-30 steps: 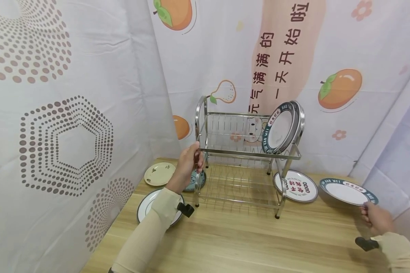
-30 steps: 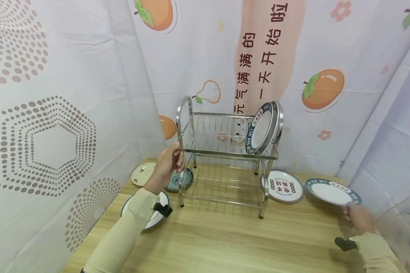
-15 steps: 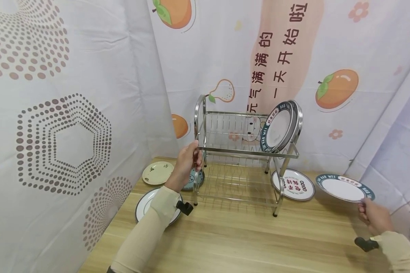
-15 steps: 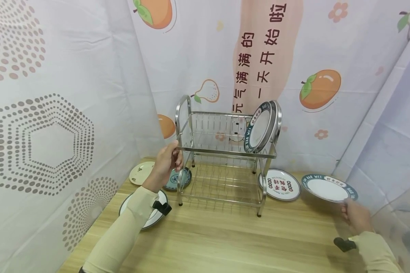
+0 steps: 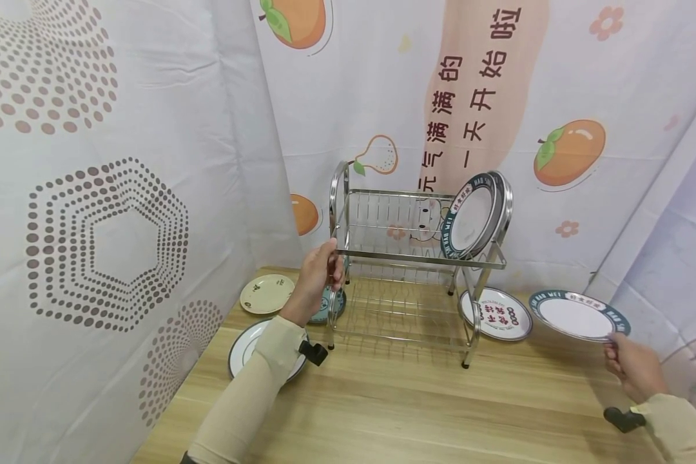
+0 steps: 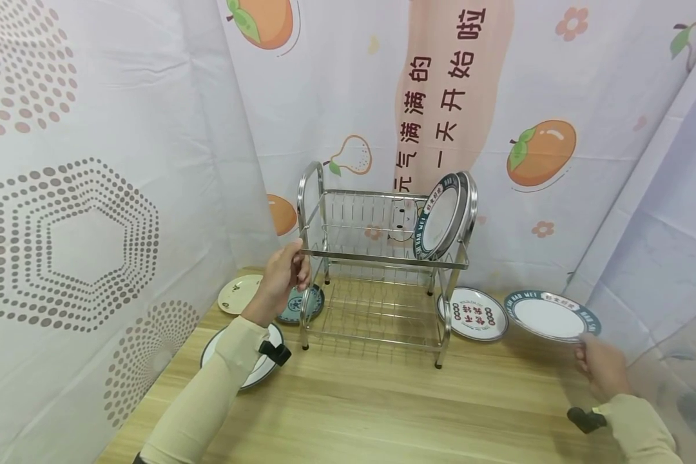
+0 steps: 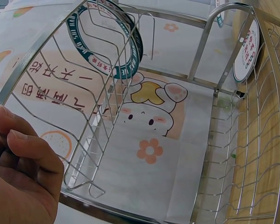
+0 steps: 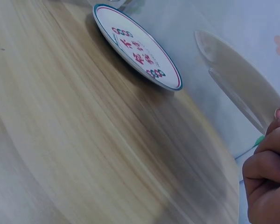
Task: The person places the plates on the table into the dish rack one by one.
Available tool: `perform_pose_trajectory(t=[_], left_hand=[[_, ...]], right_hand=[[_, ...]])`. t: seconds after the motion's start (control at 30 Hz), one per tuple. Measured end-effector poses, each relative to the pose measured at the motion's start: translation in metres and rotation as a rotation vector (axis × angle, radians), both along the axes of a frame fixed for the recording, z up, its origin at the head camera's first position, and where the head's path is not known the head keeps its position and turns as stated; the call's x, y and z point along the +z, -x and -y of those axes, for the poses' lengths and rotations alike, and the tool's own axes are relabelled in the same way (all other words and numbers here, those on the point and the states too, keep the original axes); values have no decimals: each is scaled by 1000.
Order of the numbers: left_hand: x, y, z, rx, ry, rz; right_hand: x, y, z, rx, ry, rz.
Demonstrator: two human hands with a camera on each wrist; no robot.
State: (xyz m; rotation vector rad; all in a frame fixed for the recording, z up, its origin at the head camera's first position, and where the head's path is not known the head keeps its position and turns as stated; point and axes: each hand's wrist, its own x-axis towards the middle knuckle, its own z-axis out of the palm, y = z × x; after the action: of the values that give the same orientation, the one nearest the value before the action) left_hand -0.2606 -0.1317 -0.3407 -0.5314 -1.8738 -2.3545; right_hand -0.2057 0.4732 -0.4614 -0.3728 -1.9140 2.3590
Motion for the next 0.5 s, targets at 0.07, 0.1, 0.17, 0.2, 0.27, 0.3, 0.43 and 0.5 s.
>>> perform_pose_trajectory(t=[0.07, 0.1, 0.17, 0.2, 0.27, 0.3, 0.43, 0.5], left_hand=[[0, 0, -1, -3, 0, -2], [0, 0, -1, -7, 0, -5], [0, 0, -1, -10, 2, -10], [0, 0, -1, -11, 1, -10], [0, 0, -1, -13, 1, -10], [0, 0, -1, -13, 0, -9], [-1, 1, 0, -14, -12, -8], [-1, 2, 0, -16, -14, -10]], right_hand=[[1, -1, 1, 1, -3, -23], [2, -1, 1, 4, -9, -34], [4, -1, 3, 8, -13, -54], [6, -2, 3, 9, -15, -64], [9, -3, 5, 10, -24, -78], [10, -3, 6, 17, -26, -88], [19, -4, 10, 35, -19, -110], [23, -4, 11, 39, -19, -110]])
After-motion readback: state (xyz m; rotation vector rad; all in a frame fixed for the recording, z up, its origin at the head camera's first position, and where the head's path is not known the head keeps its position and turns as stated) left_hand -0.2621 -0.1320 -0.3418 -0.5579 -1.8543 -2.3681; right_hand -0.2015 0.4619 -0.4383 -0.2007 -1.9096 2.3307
